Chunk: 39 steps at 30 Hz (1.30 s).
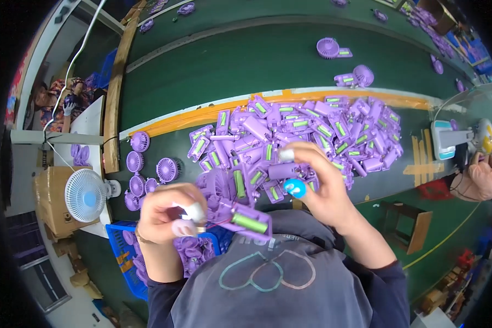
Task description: The person assembles portable electric fans by connecting motor and circuit components, fitting them into fan housings and handles by hand, and placing the units onto the conveyor belt.
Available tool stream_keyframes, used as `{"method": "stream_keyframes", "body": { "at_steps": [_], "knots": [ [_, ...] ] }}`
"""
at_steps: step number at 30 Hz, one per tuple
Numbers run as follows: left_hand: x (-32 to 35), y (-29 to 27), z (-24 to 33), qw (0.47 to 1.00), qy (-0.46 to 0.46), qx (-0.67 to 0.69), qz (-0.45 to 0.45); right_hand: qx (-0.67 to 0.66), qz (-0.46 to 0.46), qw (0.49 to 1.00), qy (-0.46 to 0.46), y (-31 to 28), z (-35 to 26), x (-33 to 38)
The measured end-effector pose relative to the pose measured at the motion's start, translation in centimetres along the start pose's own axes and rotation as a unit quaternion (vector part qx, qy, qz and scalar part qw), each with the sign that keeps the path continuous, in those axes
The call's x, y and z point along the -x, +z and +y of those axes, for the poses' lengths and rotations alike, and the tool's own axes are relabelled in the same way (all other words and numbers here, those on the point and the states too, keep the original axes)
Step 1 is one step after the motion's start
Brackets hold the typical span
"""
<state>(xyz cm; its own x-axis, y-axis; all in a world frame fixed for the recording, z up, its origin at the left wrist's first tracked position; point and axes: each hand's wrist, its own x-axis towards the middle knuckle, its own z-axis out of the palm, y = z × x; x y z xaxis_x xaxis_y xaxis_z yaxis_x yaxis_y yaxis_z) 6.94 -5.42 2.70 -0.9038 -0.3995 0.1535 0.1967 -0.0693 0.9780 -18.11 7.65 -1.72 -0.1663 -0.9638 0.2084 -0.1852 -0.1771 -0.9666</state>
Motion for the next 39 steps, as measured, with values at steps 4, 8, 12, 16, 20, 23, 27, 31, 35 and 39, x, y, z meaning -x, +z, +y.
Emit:
{"method": "stream_keyframes", "body": {
  "at_steps": [4, 8, 12, 16, 20, 23, 27, 31, 35, 39],
  "knots": [
    [-1.9, 1.6, 0.1, 0.998, 0.0, 0.057, 0.031, -0.055, -0.144, 0.988, -0.017, 0.7, 1.0, 0.7],
    [-3.1, 4.5, -0.6, 0.989, 0.015, 0.108, 0.101, -0.05, -0.169, 0.984, -0.03, 0.7, -0.4, 1.5],
    [-4.7, 7.3, -1.5, 0.978, 0.043, 0.136, 0.153, 0.017, -0.07, 0.995, -0.073, -0.5, -0.6, 1.8],
    [-5.6, 9.1, -2.0, 0.966, 0.068, 0.13, 0.213, 0.022, -0.06, 0.995, -0.072, -1.9, -1.0, 2.0],
    [-5.9, 10.4, -2.4, 0.948, 0.08, 0.148, 0.27, 0.022, -0.048, 0.993, -0.108, -3.1, -0.8, 2.0],
    [-6.1, 11.2, -2.6, 0.938, 0.088, 0.163, 0.294, 0.01, -0.029, 0.991, -0.132, -3.8, -0.6, 1.8],
    [-7.1, 12.6, -2.6, 0.915, 0.069, 0.079, 0.39, -0.016, -0.02, 0.991, -0.128, -4.7, -0.4, 1.8],
    [-8.1, 14.2, -3.5, 0.881, 0.088, -0.064, 0.461, 0.084, -0.029, 0.983, -0.162, -5.7, 0.1, 2.1],
    [-7.9, 15.4, -3.7, 0.886, 0.08, -0.158, 0.428, 0.184, -0.015, 0.963, -0.196, -6.8, 0.3, 1.9],
    [-7.7, 15.7, -3.8, 0.899, 0.062, -0.206, 0.382, 0.266, -0.026, 0.937, -0.226, -7.7, 0.3, 1.9]
  ]
}}
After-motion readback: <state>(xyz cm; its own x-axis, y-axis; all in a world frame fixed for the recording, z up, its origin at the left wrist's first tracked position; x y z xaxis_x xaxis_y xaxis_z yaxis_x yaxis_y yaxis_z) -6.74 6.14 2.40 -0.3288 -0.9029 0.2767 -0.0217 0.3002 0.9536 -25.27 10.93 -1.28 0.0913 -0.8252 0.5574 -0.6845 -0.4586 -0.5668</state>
